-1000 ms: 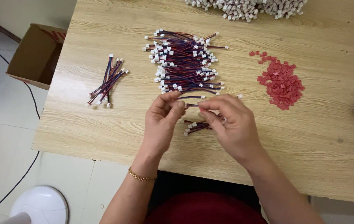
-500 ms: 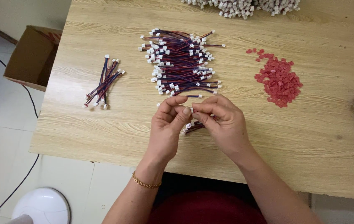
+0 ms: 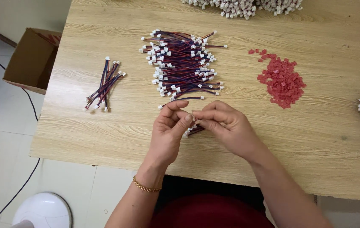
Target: Attaching small red plastic clips to wire bundles on a factory worktable
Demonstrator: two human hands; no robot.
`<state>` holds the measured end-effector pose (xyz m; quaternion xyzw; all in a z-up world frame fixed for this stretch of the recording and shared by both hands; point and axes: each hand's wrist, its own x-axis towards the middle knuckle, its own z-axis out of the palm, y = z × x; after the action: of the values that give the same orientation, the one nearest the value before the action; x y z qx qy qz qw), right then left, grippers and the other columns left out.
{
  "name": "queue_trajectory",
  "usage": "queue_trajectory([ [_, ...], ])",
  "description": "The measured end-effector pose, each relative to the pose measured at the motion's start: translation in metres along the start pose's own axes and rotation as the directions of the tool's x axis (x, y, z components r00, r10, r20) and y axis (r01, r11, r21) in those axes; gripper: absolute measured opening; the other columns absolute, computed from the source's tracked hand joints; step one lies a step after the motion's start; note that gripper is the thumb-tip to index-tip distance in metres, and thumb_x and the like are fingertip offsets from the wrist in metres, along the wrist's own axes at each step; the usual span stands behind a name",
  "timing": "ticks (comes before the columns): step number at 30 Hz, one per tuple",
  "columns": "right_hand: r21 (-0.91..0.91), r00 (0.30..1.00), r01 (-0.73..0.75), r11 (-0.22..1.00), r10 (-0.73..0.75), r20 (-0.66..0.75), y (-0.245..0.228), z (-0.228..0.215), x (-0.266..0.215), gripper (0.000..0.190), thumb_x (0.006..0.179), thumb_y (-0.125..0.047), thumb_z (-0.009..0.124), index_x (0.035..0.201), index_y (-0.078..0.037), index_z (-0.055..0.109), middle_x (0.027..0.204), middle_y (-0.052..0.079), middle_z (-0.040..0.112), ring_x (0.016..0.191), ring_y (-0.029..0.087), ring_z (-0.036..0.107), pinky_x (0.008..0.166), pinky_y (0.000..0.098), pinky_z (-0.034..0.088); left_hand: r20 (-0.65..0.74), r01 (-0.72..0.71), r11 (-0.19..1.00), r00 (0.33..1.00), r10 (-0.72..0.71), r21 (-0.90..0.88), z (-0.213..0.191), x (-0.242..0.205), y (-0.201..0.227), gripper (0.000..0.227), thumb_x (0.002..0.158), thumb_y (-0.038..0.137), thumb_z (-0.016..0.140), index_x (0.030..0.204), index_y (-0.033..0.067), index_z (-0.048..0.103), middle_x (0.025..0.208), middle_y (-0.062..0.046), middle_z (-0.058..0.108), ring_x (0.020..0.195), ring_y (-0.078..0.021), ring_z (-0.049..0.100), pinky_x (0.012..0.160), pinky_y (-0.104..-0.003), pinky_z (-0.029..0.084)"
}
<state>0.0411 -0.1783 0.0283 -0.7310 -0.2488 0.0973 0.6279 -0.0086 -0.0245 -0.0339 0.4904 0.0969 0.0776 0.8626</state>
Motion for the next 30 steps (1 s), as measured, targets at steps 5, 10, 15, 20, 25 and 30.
queue_trajectory([
  [5,0.044,0.995,-0.074,0.996,0.071,0.072,0.008,-0.005,0.002,0.013,0.08,0.001,0.073,0.092,-0.003,0.075,0.084,0.009,0.068,0.08,0.016,0.062,0.076,0.0334,0.052,0.113,0.009,0.989,0.993,-0.026,0.146,-0.005,-0.003,0.013,0.031,0.087,-0.001,0.066,0.117,0.0009,0.059,0.079,-0.009,0.067,0.089,-0.0207,0.07,0.082,-0.032,0.057],
  [10,0.058,0.991,-0.124,0.991,0.12,0.061,0.029,-0.008,-0.007,0.014,0.078,0.002,0.074,0.089,-0.006,0.073,0.081,0.008,0.066,0.079,0.016,0.061,0.074,0.0333,0.05,0.139,0.054,0.976,0.987,-0.085,0.21,-0.004,-0.008,0.002,0.026,0.088,0.001,0.064,0.115,0.0022,0.062,0.084,-0.01,0.07,0.087,-0.0172,0.069,0.082,-0.032,0.057],
  [15,-0.195,0.998,-0.056,0.979,0.059,0.006,0.016,-0.012,-0.012,0.006,0.081,-0.011,0.076,0.087,-0.012,0.074,0.086,0.006,0.066,0.083,0.02,0.064,0.077,0.0331,0.051,0.146,-0.021,0.879,0.988,-0.055,0.476,-0.001,-0.007,0.01,0.025,0.086,0.002,0.067,0.111,0.0013,0.067,0.086,-0.009,0.073,0.085,-0.0149,0.069,0.081,-0.032,0.056],
  [20,-0.538,0.94,-0.255,0.804,0.074,-0.334,0.064,-0.085,-0.029,0.013,0.086,-0.009,0.069,0.098,-0.01,0.072,0.087,0.012,0.064,0.084,0.03,0.064,0.076,0.0396,0.051,0.243,-0.281,0.427,0.959,0.143,0.859,-0.023,0.006,0.022,0.01,0.087,0.018,0.071,0.096,0.0159,0.075,0.087,-0.006,0.07,0.087,-0.024,0.068,0.08,-0.035,0.052],
  [25,-0.737,0.857,-0.49,0.466,0.105,-0.504,0.093,-0.124,-0.036,0.019,0.086,-0.026,0.074,0.1,-0.014,0.07,0.083,0.009,0.065,0.084,0.031,0.066,0.076,0.0454,0.051,0.215,-0.279,0.13,0.904,0.371,0.951,-0.051,0.017,0.023,0.016,0.084,0.013,0.073,0.1,0.0153,0.073,0.091,-0.008,0.062,0.088,-0.0286,0.062,0.08,-0.038,0.049],
  [30,-0.776,0.843,-0.535,0.334,0.15,-0.517,0.104,-0.127,-0.027,0.017,0.093,-0.029,0.066,0.095,-0.014,0.072,0.084,0.012,0.066,0.086,0.035,0.066,0.076,0.0486,0.05,0.264,-0.205,-0.175,0.853,0.449,0.963,-0.059,0.027,0.019,0.025,0.075,0.023,0.079,0.097,0.013,0.074,0.086,-0.009,0.061,0.081,-0.0289,0.063,0.076,-0.037,0.051],
])
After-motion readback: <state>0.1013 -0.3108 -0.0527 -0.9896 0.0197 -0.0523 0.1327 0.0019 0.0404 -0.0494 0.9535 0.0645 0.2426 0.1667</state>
